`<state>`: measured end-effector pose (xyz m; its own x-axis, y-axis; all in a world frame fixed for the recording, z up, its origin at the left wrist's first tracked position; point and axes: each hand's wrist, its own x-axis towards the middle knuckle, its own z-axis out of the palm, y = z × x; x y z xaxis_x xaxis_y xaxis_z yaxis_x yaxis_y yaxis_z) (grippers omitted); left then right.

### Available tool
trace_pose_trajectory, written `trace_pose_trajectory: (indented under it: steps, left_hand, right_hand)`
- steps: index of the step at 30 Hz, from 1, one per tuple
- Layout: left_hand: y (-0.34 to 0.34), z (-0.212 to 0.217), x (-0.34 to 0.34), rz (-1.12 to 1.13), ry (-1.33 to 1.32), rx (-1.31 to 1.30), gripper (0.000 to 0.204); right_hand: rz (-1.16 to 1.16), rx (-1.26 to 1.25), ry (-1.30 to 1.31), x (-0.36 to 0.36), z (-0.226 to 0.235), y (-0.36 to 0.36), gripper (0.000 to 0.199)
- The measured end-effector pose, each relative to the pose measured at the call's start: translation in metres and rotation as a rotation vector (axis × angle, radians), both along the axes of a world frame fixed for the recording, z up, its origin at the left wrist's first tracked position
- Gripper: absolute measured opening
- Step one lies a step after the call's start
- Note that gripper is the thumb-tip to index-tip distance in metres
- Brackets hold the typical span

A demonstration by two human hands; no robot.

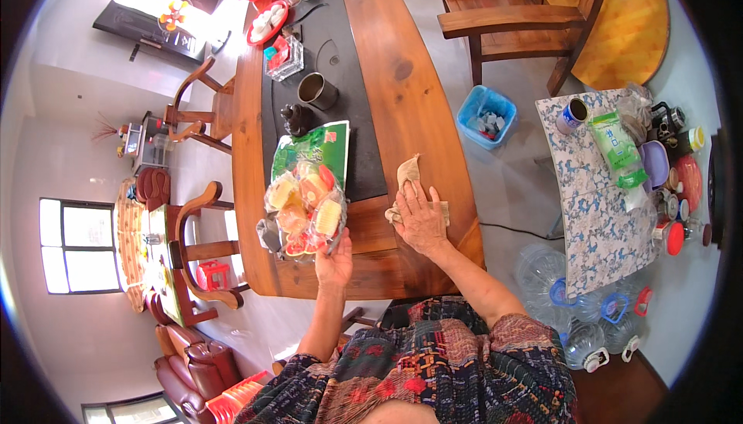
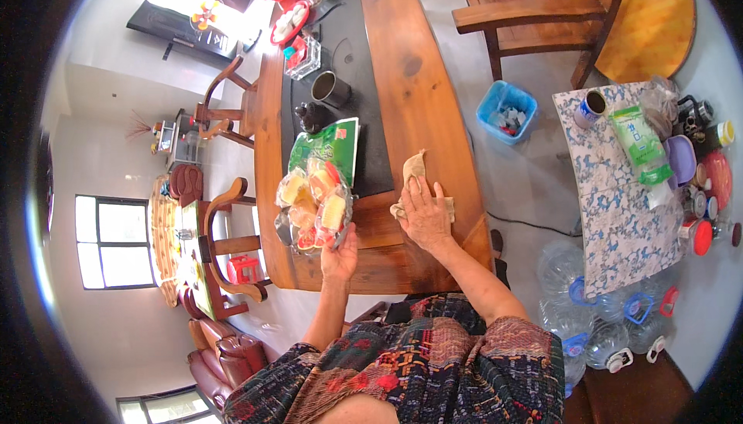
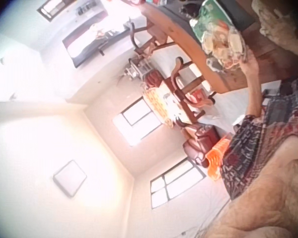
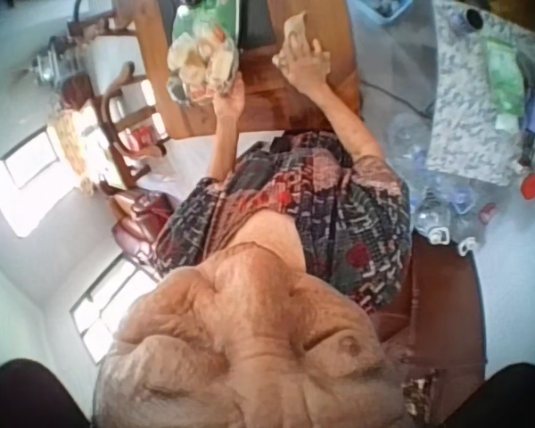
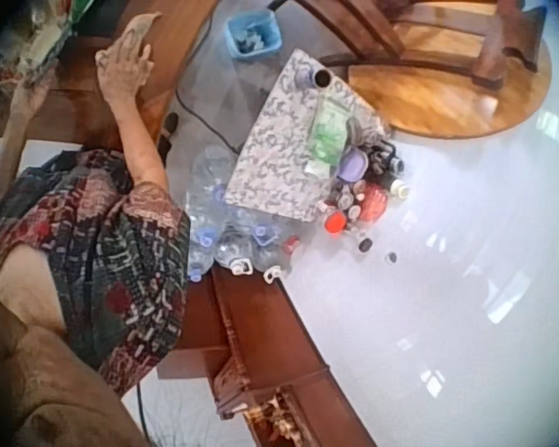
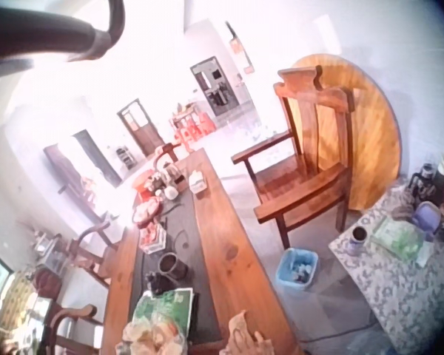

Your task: The person wipes a wooden dining table and chairs with a cloth, moving items like a red basin, a tray of cups, and a bag of bread aside to reach different areas. They also pick up and place a plastic bottle on a nearby coffee table before returning to wipe the dining table and chairs again.

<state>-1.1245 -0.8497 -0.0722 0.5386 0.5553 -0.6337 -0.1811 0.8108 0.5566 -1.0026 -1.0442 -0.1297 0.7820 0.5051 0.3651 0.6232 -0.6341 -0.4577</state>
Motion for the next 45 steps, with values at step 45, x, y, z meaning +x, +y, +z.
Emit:
trace_pose_trajectory:
  steps: [45]
  left_hand:
    - [-0.025,-0.026,-0.016,-0.757,0.679,0.606,0.04]
  right_hand:
    - [0.189,-0.018,0.037,-0.062,0.005,-0.072,0.049]
